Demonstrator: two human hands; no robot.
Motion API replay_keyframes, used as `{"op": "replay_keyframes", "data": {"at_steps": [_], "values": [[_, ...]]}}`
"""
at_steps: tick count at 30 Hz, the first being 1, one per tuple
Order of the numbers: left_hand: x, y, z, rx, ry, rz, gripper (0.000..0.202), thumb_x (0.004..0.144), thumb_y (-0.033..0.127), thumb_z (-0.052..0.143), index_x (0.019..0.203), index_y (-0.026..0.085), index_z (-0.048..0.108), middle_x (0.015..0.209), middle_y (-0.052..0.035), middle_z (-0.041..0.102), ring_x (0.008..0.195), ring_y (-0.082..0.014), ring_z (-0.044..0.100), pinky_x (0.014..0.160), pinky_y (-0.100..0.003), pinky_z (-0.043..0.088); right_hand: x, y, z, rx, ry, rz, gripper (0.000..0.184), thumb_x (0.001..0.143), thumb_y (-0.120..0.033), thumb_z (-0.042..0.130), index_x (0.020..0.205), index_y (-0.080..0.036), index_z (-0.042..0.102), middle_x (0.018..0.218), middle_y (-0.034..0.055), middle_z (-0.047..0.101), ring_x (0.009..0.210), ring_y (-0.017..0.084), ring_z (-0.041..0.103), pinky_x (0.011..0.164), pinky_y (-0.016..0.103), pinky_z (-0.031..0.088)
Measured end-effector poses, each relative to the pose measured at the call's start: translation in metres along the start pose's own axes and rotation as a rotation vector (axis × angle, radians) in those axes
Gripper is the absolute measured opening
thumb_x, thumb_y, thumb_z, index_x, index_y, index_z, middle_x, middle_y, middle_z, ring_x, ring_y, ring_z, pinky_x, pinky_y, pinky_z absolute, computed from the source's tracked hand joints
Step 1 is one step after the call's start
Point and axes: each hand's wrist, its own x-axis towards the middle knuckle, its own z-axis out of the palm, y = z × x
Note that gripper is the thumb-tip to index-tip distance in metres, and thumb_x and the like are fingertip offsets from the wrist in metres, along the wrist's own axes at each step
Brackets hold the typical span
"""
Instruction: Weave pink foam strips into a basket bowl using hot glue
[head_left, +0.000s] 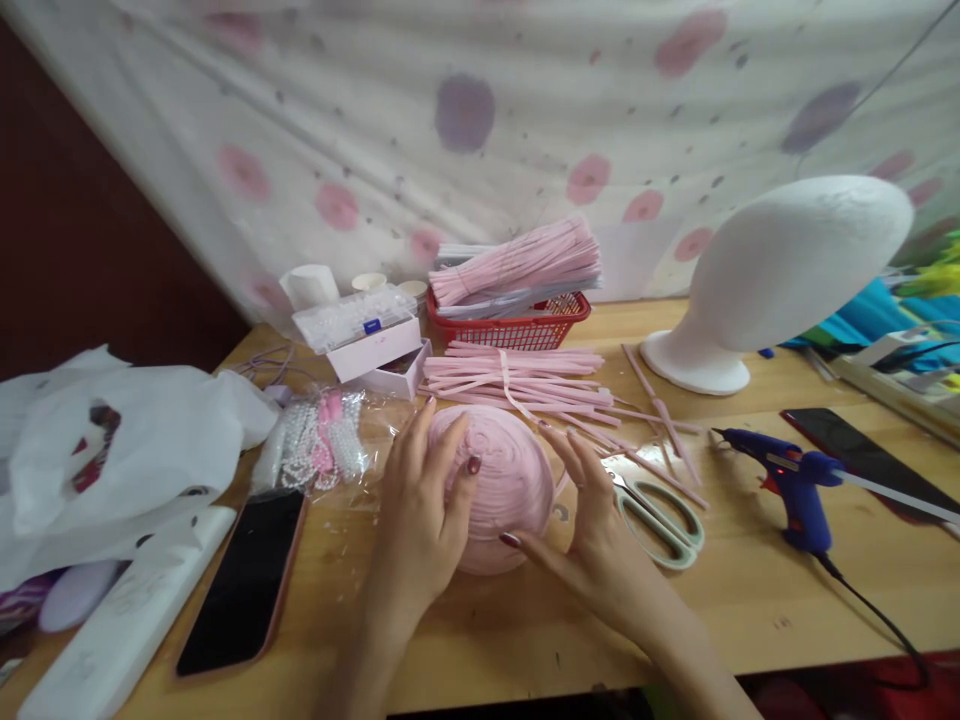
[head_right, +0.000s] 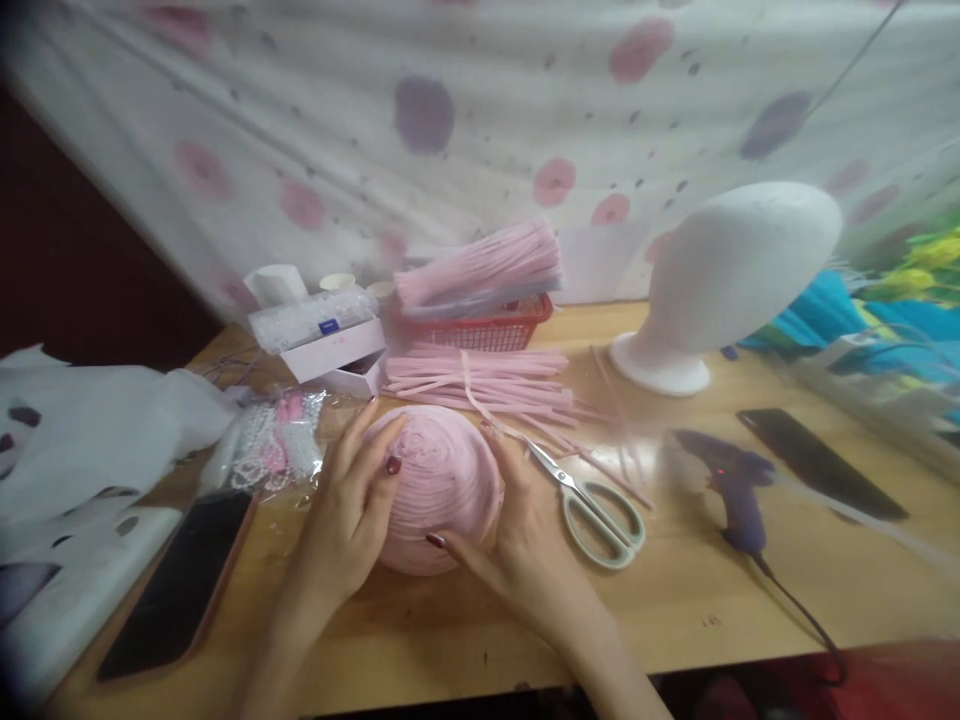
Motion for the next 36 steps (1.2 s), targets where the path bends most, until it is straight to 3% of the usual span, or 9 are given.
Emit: {"op": "replay_keyframes", "data": {"at_steps": [4,11,16,28,36], "values": [[0.012,-0.001,0.002,0.02,0.024,0.0,0.043,0.105,0.043,0.035,0.13,0.02,0.062,0.152,-0.0151,0.05,0.142,-0.0301,0.044,0.117,-0.06,0.036,-0.003,0.004,0.014,-0.026,0.014,-0.037,0.098,0.094,-0.038,0.067,0.162,-0.022,-0.002,0.153,0.0266,0.043,0.143,0.04,0.045,0.111,0.07,0.038],[0.024,-0.013,-0.011,-0.032,-0.067,0.071,0.04,0.106,0.043,0.033,0.127,0.021,0.06,0.135,-0.0118,0.066,0.13,-0.0253,0.058,0.113,-0.055,0.043,-0.005,0.008,0.018,-0.02,0.075,-0.075,0.102,0.089,-0.034,0.072,0.163,-0.021,0.002,0.149,0.0255,0.05,0.135,0.039,0.054,0.107,0.063,0.047],[0.037,-0.025,-0.029,0.07,-0.248,0.249,0.033,0.104,0.035,0.04,0.127,0.022,0.061,0.137,-0.0103,0.065,0.131,-0.0238,0.059,0.113,-0.049,0.047,-0.007,0.01,0.024,0.034,0.118,-0.057,0.091,0.092,-0.031,0.066,0.163,-0.021,0.009,0.149,0.0232,0.051,0.137,0.038,0.052,0.11,0.066,0.043],[0.051,-0.041,-0.039,0.116,-0.36,0.359,0.037,0.104,0.045,0.041,0.13,0.025,0.057,0.135,-0.0089,0.066,0.128,-0.0238,0.059,0.109,-0.046,0.047,-0.012,0.01,0.034,0.146,0.113,-0.045,0.087,0.092,-0.025,0.064,0.162,-0.021,0.013,0.154,0.0207,0.044,0.144,0.035,0.044,0.105,0.057,0.054],[0.065,-0.045,-0.047,0.134,-0.441,0.467,0.035,0.103,0.044,0.045,0.13,0.025,0.053,0.137,-0.0115,0.063,0.125,-0.0248,0.06,0.105,-0.047,0.049,-0.011,0.009,0.027,0.118,0.053,-0.025,0.079,0.097,-0.027,0.058,0.162,-0.019,0.014,0.153,0.0187,0.044,0.147,0.031,0.039,0.109,0.049,0.053]]}}
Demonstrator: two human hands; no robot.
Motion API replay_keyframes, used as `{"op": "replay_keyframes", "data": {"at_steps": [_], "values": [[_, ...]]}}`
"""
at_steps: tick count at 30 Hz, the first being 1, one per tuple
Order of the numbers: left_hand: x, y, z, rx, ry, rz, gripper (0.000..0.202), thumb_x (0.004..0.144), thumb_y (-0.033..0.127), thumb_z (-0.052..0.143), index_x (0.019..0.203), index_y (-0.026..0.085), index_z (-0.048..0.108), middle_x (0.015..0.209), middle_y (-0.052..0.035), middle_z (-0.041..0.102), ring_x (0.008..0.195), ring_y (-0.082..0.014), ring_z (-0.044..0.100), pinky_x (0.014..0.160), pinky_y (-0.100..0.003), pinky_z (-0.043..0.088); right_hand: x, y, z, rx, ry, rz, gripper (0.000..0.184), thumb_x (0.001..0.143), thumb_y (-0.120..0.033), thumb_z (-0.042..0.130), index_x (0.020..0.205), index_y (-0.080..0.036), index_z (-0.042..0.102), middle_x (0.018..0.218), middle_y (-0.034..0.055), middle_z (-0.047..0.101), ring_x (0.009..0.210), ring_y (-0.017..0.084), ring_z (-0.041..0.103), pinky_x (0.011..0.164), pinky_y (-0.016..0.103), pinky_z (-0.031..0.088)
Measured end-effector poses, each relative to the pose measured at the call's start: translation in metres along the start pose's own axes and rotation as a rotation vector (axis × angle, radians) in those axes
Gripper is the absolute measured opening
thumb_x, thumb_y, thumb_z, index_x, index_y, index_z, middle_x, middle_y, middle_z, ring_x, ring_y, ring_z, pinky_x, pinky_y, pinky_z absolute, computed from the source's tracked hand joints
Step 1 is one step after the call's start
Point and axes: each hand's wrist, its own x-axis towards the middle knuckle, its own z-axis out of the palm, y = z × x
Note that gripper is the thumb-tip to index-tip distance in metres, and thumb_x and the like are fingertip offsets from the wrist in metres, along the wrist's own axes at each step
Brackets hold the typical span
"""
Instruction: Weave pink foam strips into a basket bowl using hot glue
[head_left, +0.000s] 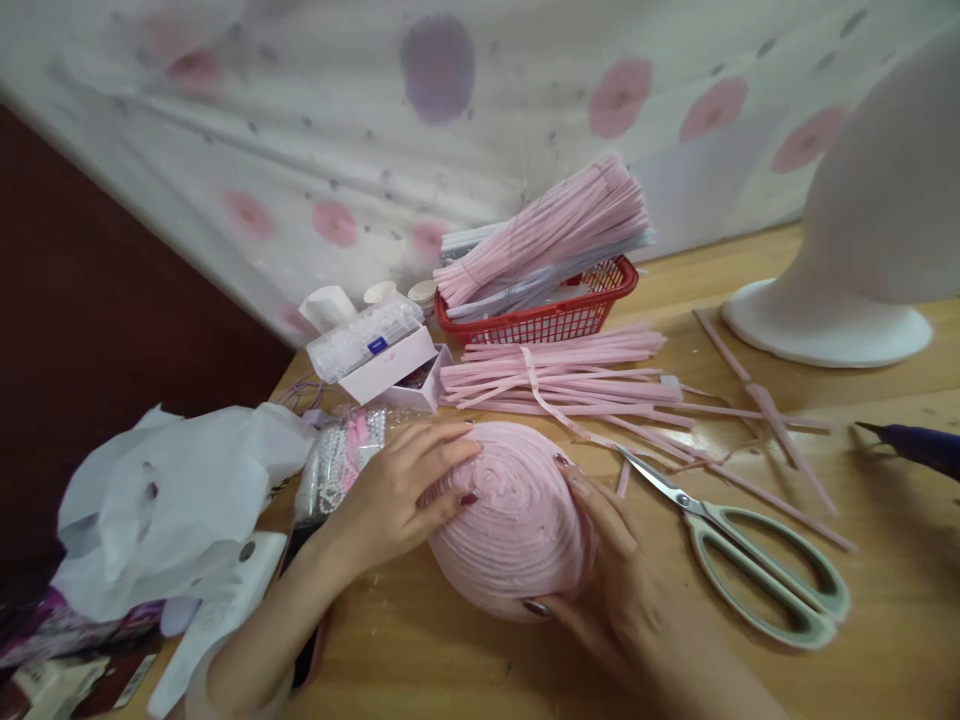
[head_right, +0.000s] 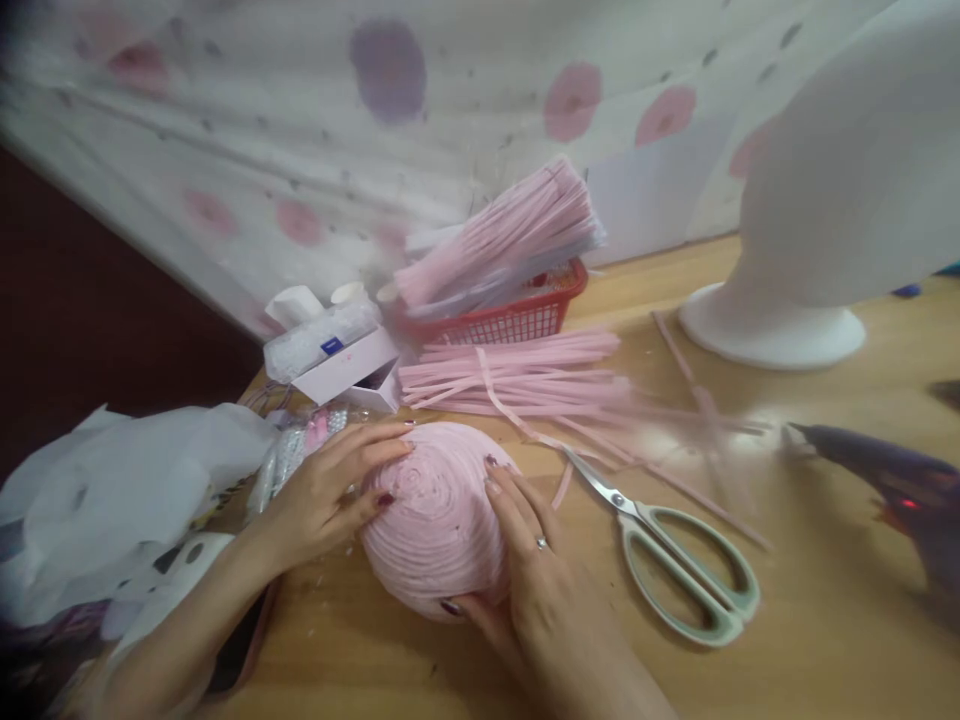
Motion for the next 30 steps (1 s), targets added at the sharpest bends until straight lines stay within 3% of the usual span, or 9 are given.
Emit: {"op": "replay_keyframes", "data": {"at_steps": [11,15,19,21,25,30], "values": [[0.022,-0.01,-0.005,-0.139,-0.121,0.051,0.048,0.091,0.062,0.059,0.122,0.026,0.054,0.151,-0.0146,0.05,0.14,-0.0307,0.047,0.114,-0.056,0.041,0.001,-0.002,-0.003,0.009,-0.002,-0.026,0.074,0.1,-0.032,0.057,0.161,-0.012,0.019,0.155,0.0167,0.04,0.148,0.024,0.035,0.117,0.038,0.044],[0.026,-0.012,-0.007,-0.295,-0.11,-0.063,0.055,0.083,0.07,0.062,0.117,0.027,0.057,0.15,-0.0126,0.052,0.14,-0.0313,0.048,0.116,-0.055,0.04,-0.001,0.001,-0.002,0.021,0.0,-0.016,0.075,0.1,-0.033,0.058,0.161,-0.012,0.018,0.156,0.0157,0.038,0.149,0.023,0.033,0.118,0.037,0.042],[0.019,-0.016,-0.017,-0.419,-0.009,-0.161,0.051,0.09,0.067,0.054,0.128,0.033,0.057,0.14,-0.0077,0.06,0.133,-0.0266,0.056,0.114,-0.048,0.045,-0.004,0.003,0.003,0.054,0.013,-0.01,0.08,0.098,-0.029,0.061,0.162,-0.015,0.016,0.157,0.0156,0.038,0.148,0.025,0.034,0.117,0.042,0.043],[0.013,-0.016,-0.018,-0.385,-0.026,-0.165,0.049,0.094,0.064,0.051,0.134,0.036,0.057,0.141,-0.0055,0.061,0.134,-0.0256,0.055,0.114,-0.047,0.044,-0.004,0.002,0.005,0.071,0.018,0.006,0.082,0.097,-0.029,0.062,0.162,-0.016,0.015,0.157,0.0159,0.038,0.149,0.027,0.034,0.116,0.044,0.045],[-0.001,-0.009,-0.005,-0.344,-0.09,-0.157,0.062,0.097,0.068,0.037,0.153,0.041,0.039,0.161,-0.0021,0.043,0.149,-0.0278,0.039,0.123,-0.051,0.032,-0.002,-0.002,0.002,0.049,-0.003,0.028,0.082,0.098,-0.033,0.059,0.163,-0.017,0.011,0.156,0.0184,0.04,0.148,0.028,0.036,0.114,0.049,0.047],[-0.008,0.011,0.023,-0.454,0.015,-0.26,0.064,0.101,0.064,0.025,0.16,0.038,0.023,0.166,-0.0007,0.034,0.153,-0.0241,0.033,0.127,-0.047,0.026,-0.001,-0.006,-0.007,-0.14,-0.142,-0.019,0.086,0.1,-0.04,0.055,0.164,-0.012,0.006,0.159,0.0237,0.036,0.154,0.032,0.023,0.108,0.055,0.052]]}}
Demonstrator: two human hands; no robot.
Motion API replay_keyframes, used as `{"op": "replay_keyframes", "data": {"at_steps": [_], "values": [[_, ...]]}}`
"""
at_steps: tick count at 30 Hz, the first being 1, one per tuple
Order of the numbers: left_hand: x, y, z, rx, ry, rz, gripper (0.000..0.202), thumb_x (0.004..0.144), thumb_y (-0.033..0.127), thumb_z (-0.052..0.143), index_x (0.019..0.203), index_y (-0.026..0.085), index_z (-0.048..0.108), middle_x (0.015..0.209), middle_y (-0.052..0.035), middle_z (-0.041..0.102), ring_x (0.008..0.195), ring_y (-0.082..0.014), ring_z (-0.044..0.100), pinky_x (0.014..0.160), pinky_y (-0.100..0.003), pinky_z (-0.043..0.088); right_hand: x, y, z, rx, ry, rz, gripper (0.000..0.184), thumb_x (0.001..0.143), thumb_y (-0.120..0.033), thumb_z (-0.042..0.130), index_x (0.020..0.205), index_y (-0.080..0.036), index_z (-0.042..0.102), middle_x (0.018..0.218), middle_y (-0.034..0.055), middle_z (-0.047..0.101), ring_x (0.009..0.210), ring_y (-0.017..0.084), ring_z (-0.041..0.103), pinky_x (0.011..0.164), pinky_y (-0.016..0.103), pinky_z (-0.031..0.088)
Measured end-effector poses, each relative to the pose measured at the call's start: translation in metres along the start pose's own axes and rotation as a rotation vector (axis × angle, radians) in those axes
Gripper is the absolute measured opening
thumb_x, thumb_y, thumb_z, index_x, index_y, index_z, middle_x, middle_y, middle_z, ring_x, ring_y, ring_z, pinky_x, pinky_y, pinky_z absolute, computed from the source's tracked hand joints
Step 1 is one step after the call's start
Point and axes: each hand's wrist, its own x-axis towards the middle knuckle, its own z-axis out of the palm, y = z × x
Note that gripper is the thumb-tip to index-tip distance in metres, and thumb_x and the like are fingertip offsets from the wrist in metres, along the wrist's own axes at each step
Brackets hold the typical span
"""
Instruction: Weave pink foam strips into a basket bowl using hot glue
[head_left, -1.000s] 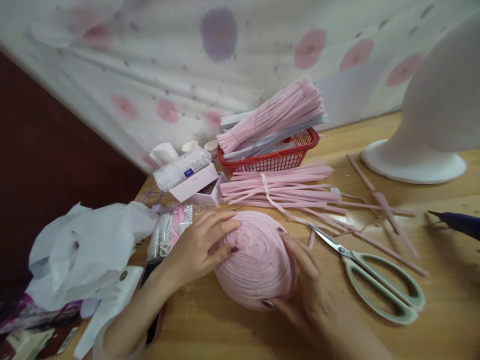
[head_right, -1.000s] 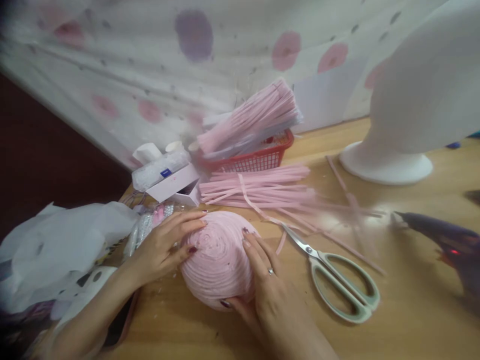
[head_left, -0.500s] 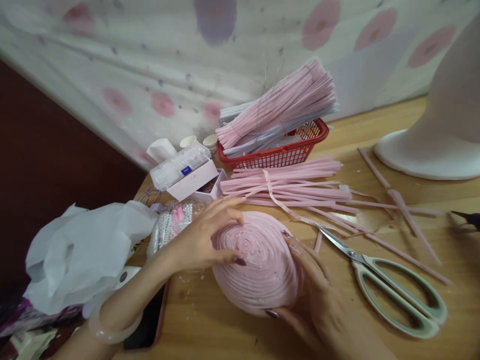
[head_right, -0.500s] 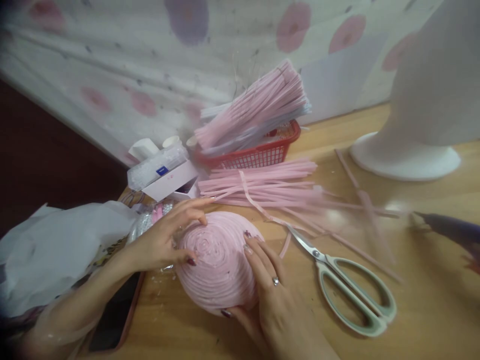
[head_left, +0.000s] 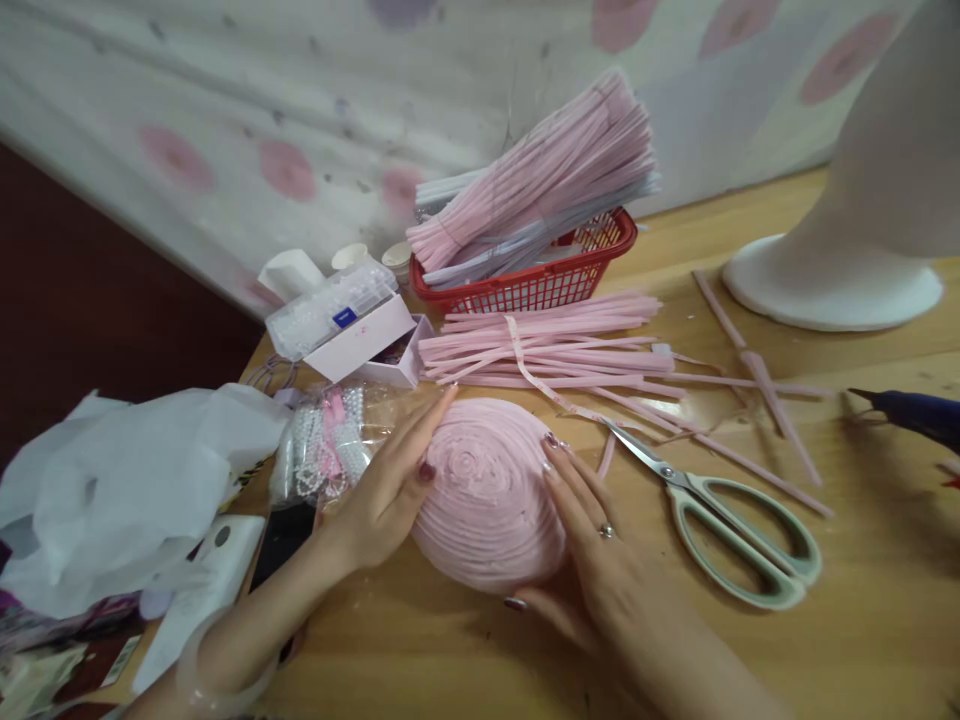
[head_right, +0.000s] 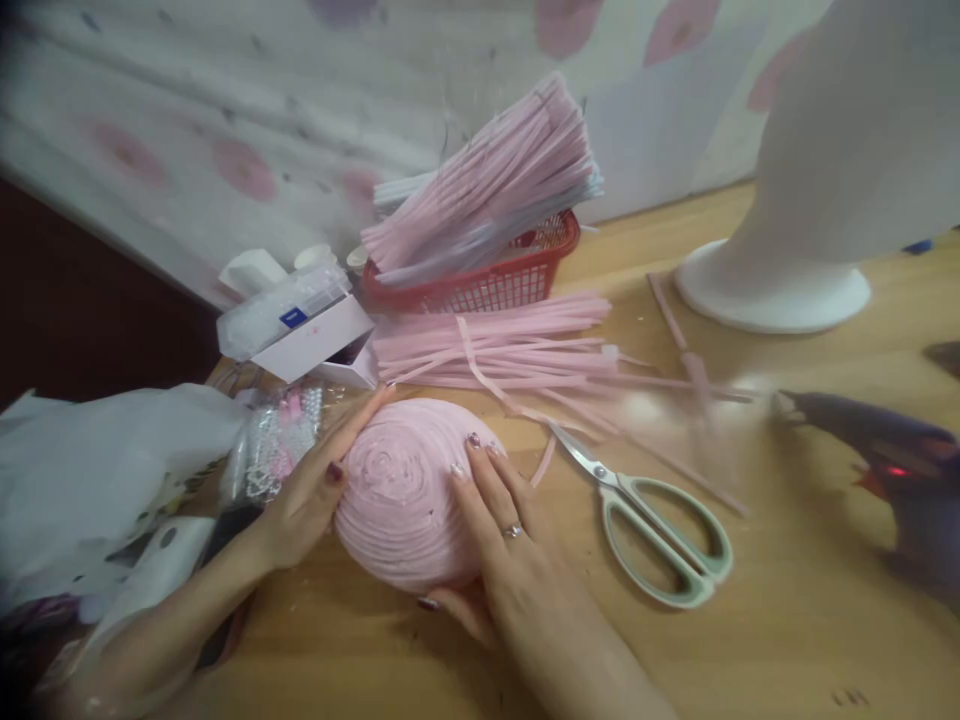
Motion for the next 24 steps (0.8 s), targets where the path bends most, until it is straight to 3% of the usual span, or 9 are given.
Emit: {"op": "replay_keyframes", "data": {"at_steps": [5,8,11,15,19,24], "values": [[0.001,0.0,0.009,-0.029,0.091,-0.041,0.064,0.103,0.059,0.025,0.158,0.028,0.033,0.162,-0.0066,0.041,0.151,-0.0241,0.036,0.126,-0.047,0.03,0.0,-0.002,0.001,-0.116,-0.09,-0.022,0.098,0.095,-0.036,0.064,0.164,-0.011,-0.001,0.164,0.0264,0.025,0.156,0.038,0.015,0.107,0.06,0.049],[0.003,0.001,0.009,0.019,0.096,-0.05,0.072,0.099,0.061,0.042,0.157,0.021,0.033,0.161,-0.0124,0.042,0.151,-0.0284,0.036,0.125,-0.051,0.03,0.002,-0.003,-0.004,-0.094,-0.095,-0.01,0.095,0.097,-0.035,0.061,0.164,-0.014,-0.002,0.164,0.0257,0.027,0.155,0.038,0.019,0.107,0.06,0.049],[-0.001,0.01,0.015,0.065,0.147,-0.148,0.091,0.085,0.061,0.063,0.156,0.014,0.032,0.161,-0.0189,0.038,0.15,-0.0358,0.035,0.125,-0.058,0.029,0.007,-0.003,-0.016,0.041,-0.103,0.031,0.073,0.101,-0.031,0.052,0.163,-0.021,0.015,0.162,0.0196,0.035,0.152,0.032,0.03,0.11,0.053,0.049],[-0.014,0.029,0.031,0.062,0.291,-0.241,0.1,0.077,0.053,0.072,0.158,0.018,0.024,0.163,-0.0187,0.033,0.151,-0.0375,0.032,0.124,-0.062,0.028,0.016,0.0,-0.03,0.164,0.003,0.021,0.056,0.102,-0.014,0.043,0.155,-0.03,0.035,0.145,0.0124,0.057,0.136,0.022,0.053,0.109,0.044,0.051],[-0.021,0.037,0.041,0.022,0.351,-0.261,0.095,0.078,0.046,0.071,0.157,0.021,0.024,0.161,-0.0178,0.035,0.151,-0.0353,0.032,0.124,-0.062,0.027,0.026,0.004,-0.035,0.114,0.034,-0.026,0.045,0.102,-0.013,0.049,0.145,-0.025,0.052,0.129,0.0132,0.067,0.115,0.024,0.066,0.092,0.041,0.057],[-0.016,0.031,0.037,-0.017,0.347,-0.225,0.094,0.076,0.042,0.073,0.155,0.021,0.026,0.158,-0.0174,0.039,0.149,-0.0345,0.035,0.124,-0.061,0.028,0.035,0.009,-0.047,-0.073,-0.017,-0.128,0.031,0.103,-0.016,0.051,0.131,-0.019,0.064,0.121,0.0129,0.073,0.102,0.026,0.069,0.081,0.041,0.056]]}}
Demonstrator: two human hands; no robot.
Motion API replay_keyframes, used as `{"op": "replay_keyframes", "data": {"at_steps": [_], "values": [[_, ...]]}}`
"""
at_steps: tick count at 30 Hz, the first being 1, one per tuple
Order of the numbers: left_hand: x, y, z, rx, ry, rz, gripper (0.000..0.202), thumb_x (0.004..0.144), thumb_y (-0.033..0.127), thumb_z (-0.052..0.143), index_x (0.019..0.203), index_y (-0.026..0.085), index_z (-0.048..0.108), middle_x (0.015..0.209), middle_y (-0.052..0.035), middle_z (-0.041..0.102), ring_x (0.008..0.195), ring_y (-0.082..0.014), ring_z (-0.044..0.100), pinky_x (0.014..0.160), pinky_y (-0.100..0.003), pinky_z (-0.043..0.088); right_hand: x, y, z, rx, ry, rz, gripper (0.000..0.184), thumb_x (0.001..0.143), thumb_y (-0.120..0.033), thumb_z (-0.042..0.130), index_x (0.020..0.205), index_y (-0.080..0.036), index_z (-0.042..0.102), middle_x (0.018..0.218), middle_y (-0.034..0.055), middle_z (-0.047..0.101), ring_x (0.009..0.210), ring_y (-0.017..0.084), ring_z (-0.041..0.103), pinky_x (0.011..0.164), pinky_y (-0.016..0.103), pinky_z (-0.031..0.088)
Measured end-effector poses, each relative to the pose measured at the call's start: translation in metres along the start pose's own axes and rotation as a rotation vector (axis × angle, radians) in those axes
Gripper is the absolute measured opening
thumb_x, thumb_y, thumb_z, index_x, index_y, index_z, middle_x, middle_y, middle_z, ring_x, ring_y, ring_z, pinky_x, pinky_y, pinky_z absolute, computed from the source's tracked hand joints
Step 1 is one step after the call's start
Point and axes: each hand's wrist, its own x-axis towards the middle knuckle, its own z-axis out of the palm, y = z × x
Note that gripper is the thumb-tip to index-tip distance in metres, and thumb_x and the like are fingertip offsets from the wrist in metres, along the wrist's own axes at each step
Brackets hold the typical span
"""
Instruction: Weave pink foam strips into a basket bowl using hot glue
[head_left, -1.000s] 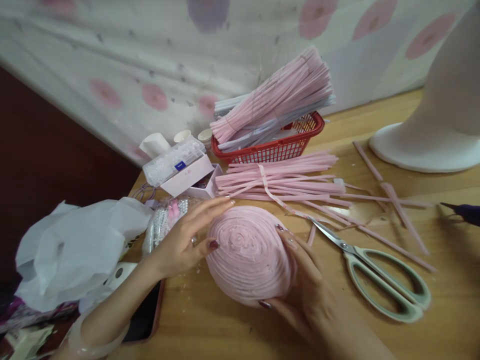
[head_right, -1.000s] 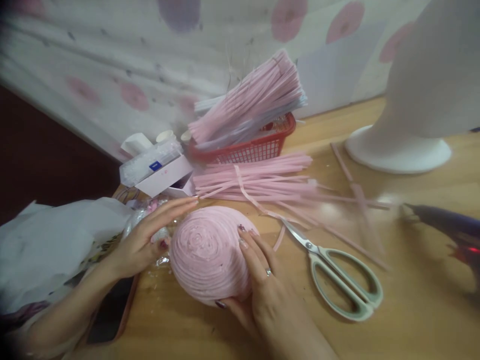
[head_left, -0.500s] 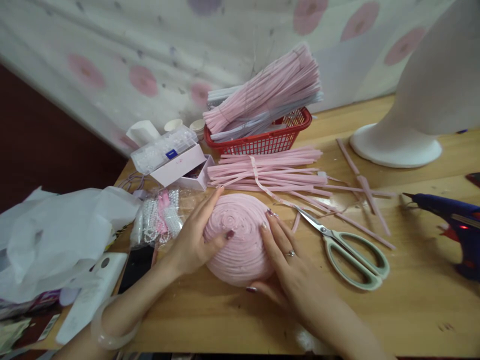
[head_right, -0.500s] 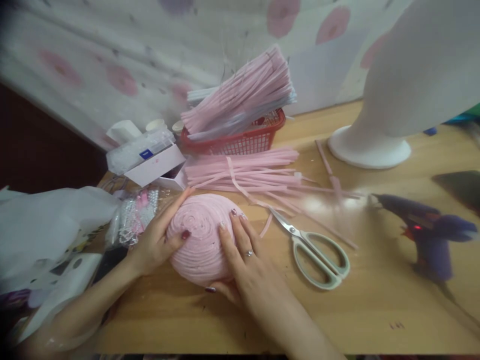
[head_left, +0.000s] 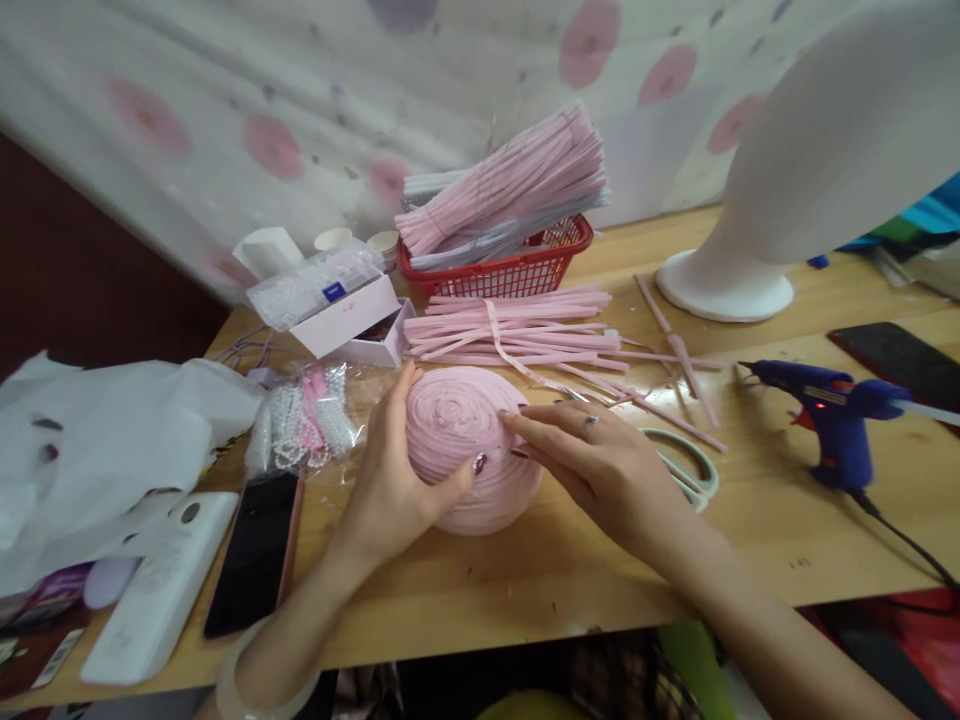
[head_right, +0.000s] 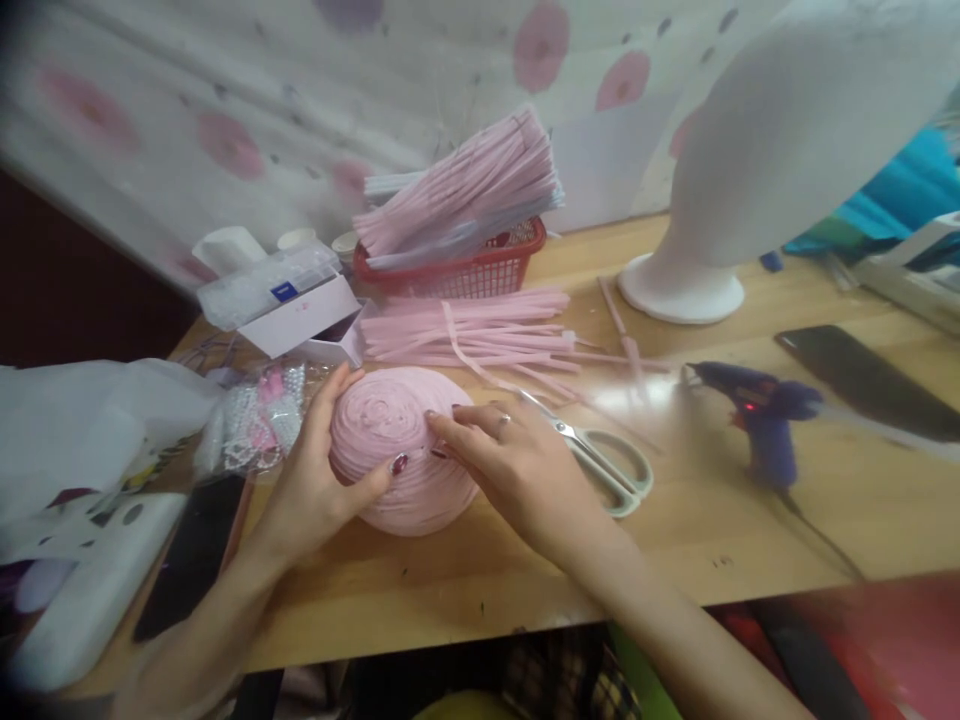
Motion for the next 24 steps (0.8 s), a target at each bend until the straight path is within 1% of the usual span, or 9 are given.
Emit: {"op": "replay_keyframes", "data": {"at_steps": [4,8,10,12,14,17,21,24], "values": [[0.006,-0.003,-0.005,-0.023,-0.041,-0.01,0.098,0.074,0.041,0.074,0.156,0.021,0.024,0.159,-0.0176,0.038,0.149,-0.0347,0.036,0.124,-0.061,0.027,0.01,0.005,-0.011,-0.091,-0.001,-0.159,0.028,0.104,-0.012,0.046,0.123,-0.013,0.068,0.11,0.01,0.077,0.09,0.023,0.07,0.077,0.036,0.053],[0.008,-0.007,-0.008,-0.035,-0.058,0.002,0.098,0.074,0.041,0.074,0.156,0.021,0.025,0.158,-0.0165,0.039,0.149,-0.0337,0.036,0.124,-0.061,0.027,0.022,0.011,-0.016,-0.114,0.019,-0.277,0.026,0.106,-0.016,0.045,0.115,-0.014,0.069,0.096,0.0059,0.079,0.081,0.02,0.069,0.073,0.034,0.048],[0.009,-0.009,-0.008,-0.035,-0.07,0.015,0.099,0.074,0.042,0.075,0.157,0.021,0.024,0.159,-0.0165,0.039,0.149,-0.0333,0.035,0.124,-0.06,0.027,0.025,0.013,-0.015,-0.132,0.008,-0.313,0.026,0.107,-0.018,0.045,0.112,-0.015,0.07,0.087,0.0041,0.078,0.078,0.018,0.068,0.072,0.032,0.047],[0.011,-0.011,-0.009,-0.033,-0.079,0.028,0.099,0.075,0.041,0.074,0.157,0.022,0.023,0.159,-0.0161,0.038,0.149,-0.033,0.035,0.124,-0.06,0.027,0.027,0.015,-0.013,-0.16,0.007,-0.29,0.024,0.107,-0.023,0.047,0.108,-0.017,0.07,0.08,0.003,0.075,0.075,0.017,0.067,0.072,0.031,0.045],[0.012,-0.01,-0.008,-0.024,-0.081,0.037,0.099,0.075,0.041,0.075,0.157,0.022,0.024,0.158,-0.0164,0.039,0.149,-0.0335,0.036,0.124,-0.061,0.027,0.027,0.015,-0.009,-0.189,0.031,-0.222,0.024,0.107,-0.029,0.05,0.104,-0.018,0.071,0.076,0.0028,0.073,0.07,0.015,0.065,0.069,0.029,0.044],[0.013,-0.005,-0.006,0.019,-0.055,0.056,0.098,0.074,0.043,0.074,0.155,0.018,0.027,0.157,-0.0191,0.039,0.148,-0.0357,0.037,0.123,-0.062,0.029,0.027,0.012,-0.004,-0.192,0.085,-0.16,0.029,0.106,-0.034,0.05,0.1,-0.015,0.071,0.071,0.0031,0.07,0.062,0.014,0.061,0.064,0.028,0.042],[0.014,0.001,-0.001,0.066,-0.033,0.098,0.095,0.073,0.04,0.074,0.154,0.018,0.03,0.154,-0.0198,0.043,0.145,-0.0368,0.041,0.121,-0.063,0.032,0.027,0.008,-0.002,-0.151,0.101,-0.178,0.033,0.108,-0.03,0.046,0.095,-0.016,0.072,0.068,0.0022,0.067,0.062,0.014,0.058,0.062,0.027,0.04],[0.015,-0.001,-0.002,0.055,-0.031,0.105,0.097,0.072,0.041,0.073,0.155,0.017,0.027,0.152,-0.0206,0.044,0.144,-0.0371,0.042,0.12,-0.063,0.032,0.025,0.009,-0.003,-0.104,0.081,-0.176,0.031,0.108,-0.03,0.045,0.101,-0.016,0.072,0.076,0.004,0.07,0.067,0.014,0.061,0.064,0.027,0.042]]}}
